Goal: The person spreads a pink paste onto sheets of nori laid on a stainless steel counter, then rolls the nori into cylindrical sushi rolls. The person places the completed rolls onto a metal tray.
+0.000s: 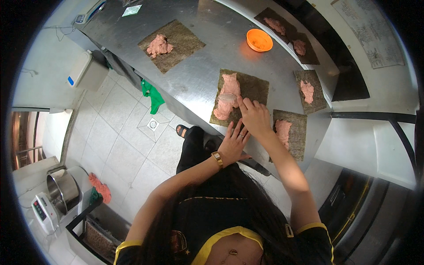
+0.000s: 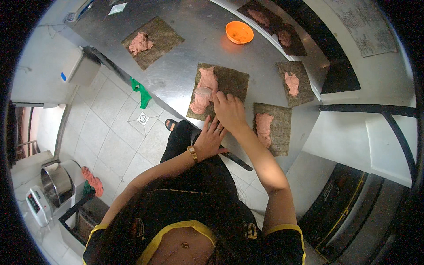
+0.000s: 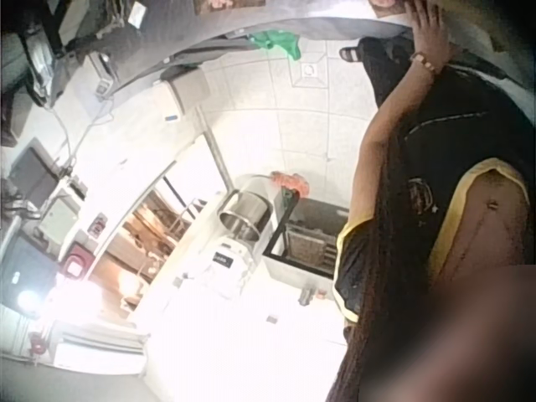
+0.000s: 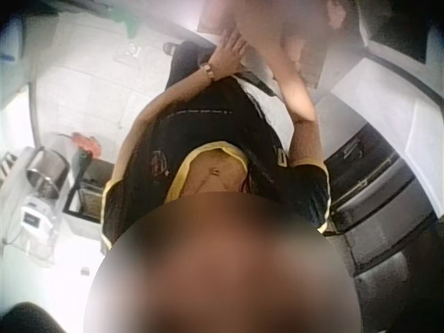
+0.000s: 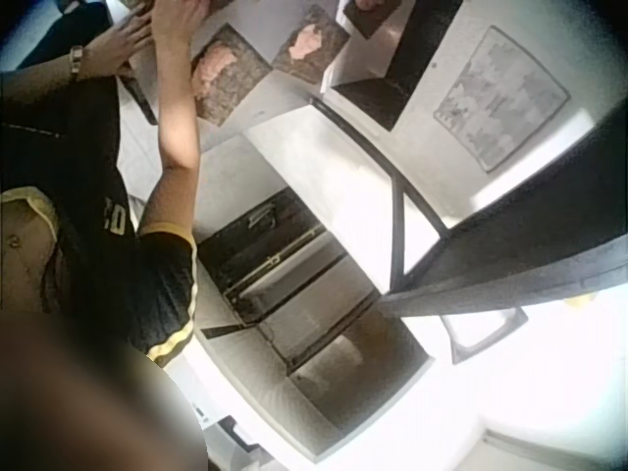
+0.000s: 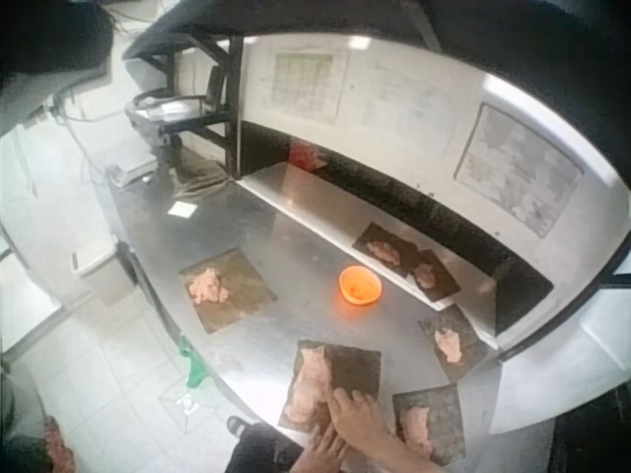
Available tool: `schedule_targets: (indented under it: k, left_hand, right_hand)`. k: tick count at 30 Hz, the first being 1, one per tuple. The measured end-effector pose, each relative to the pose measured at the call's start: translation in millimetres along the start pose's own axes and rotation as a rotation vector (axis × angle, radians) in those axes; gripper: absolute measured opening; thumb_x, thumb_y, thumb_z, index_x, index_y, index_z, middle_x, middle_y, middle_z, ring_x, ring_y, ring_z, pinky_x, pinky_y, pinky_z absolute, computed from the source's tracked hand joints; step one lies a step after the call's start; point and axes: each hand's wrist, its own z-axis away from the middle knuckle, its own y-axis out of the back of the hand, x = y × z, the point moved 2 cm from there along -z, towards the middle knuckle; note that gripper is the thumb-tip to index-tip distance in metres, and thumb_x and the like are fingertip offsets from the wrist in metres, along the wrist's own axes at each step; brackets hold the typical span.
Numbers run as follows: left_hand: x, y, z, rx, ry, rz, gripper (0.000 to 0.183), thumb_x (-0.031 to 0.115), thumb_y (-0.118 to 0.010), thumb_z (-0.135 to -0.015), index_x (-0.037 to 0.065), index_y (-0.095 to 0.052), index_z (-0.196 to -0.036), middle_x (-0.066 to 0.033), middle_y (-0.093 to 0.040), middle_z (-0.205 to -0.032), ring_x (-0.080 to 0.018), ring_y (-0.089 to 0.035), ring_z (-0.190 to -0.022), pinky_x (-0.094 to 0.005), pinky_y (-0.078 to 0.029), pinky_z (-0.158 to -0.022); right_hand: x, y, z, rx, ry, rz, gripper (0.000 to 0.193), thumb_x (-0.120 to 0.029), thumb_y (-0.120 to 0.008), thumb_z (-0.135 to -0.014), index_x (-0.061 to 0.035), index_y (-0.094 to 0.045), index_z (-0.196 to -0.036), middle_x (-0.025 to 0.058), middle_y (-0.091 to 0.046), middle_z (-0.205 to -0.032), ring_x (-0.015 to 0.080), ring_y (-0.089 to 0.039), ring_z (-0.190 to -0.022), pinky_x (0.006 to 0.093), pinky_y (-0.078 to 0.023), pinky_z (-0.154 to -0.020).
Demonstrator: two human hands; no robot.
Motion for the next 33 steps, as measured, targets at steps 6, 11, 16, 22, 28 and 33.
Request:
schedule_targets:
  k: [6,11,16,22,28,33]
  left_hand:
    - [-0.5,3.4,-0.7,0.019,-0.005,0.009,0.101,0.07,-0.056,-0.072,0.005,-0.028,-0.145,-0.0142,-0.024,-0.15,-0.0363,-0.01,-0.142,-0.0555,-0.008,-0.112]
    - [-0.9,3.3,-1.2,0.067,-0.001,0.021,0.104,0.069,-0.058,-0.071,0.005,-0.025,-0.146,-0.0141,-0.019,-0.152,-0.0358,-0.009,-0.142,-0.0544,-0.009,-0.113]
    - [-1.0,4.8,-1.7,0.049,-0.009,0.031,0.105,0.068,-0.06,-0.07,0.005,-0.024,-0.146,-0.0143,-0.012,-0.154,-0.0359,-0.009,-0.142,-0.0544,-0.011,-0.113]
    - [-1.0,4.8,-1.7,0.057,-0.009,0.009,0.105,0.068,-0.06,-0.07,0.006,-0.023,-0.146,-0.0144,-0.012,-0.155,-0.0357,-0.009,-0.142,-0.0543,-0.011,-0.113]
    - [-1.7,1.4,-2.0,0.071,-0.012,0.022,0.105,0.07,-0.057,-0.071,0.005,-0.023,-0.146,-0.0146,-0.012,-0.154,-0.0369,-0.008,-0.142,-0.056,-0.012,-0.112]
    - [-1.1,3.1,-2.9,0.04,-0.016,0.009,0.106,0.071,-0.057,-0.071,0.005,-0.022,-0.146,-0.0151,-0.012,-0.154,-0.0375,-0.008,-0.142,-0.057,-0.011,-0.111]
  right_hand:
    - [9.0,-11.0,-11.5,-0.013,-0.094,-0.052,0.04,-0.01,-0.058,-0.077,-0.0053,-0.06,-0.116,0.005,-0.057,-0.087,0.0223,-0.061,-0.074,0.0338,-0.053,-0.063]
    - [13.7,-8.7,-25.1,-0.055,-0.145,-0.086,0.033,-0.007,-0.056,-0.079,-0.0053,-0.063,-0.111,0.0056,-0.059,-0.089,0.0226,-0.063,-0.075,0.0344,-0.054,-0.063]
    - [27.3,-20.3,-39.6,-0.011,-0.169,-0.136,0.029,-0.009,-0.055,-0.082,-0.0087,-0.065,-0.109,0.0082,-0.061,-0.088,0.0277,-0.064,-0.075,0.0385,-0.053,-0.064]
    - [49.7,-17.8,-62.3,-0.053,-0.329,-0.324,0.025,-0.01,-0.056,-0.081,-0.0142,-0.072,-0.1,0.0109,-0.063,-0.081,0.0307,-0.064,-0.074,0.0404,-0.051,-0.065]
    - [69.3,-4.0,-64.4,-0.12,-0.42,-0.434,0.024,-0.013,-0.057,-0.078,-0.0157,-0.073,-0.096,0.0137,-0.067,-0.089,0.0317,-0.065,-0.083,0.0416,-0.053,-0.074]
    - [52.4,3.3,-55.4,-0.131,-0.161,-0.216,0.031,-0.007,-0.054,-0.079,-0.0139,-0.069,-0.106,0.0077,-0.062,-0.087,0.0275,-0.063,-0.078,0.0399,-0.051,-0.068]
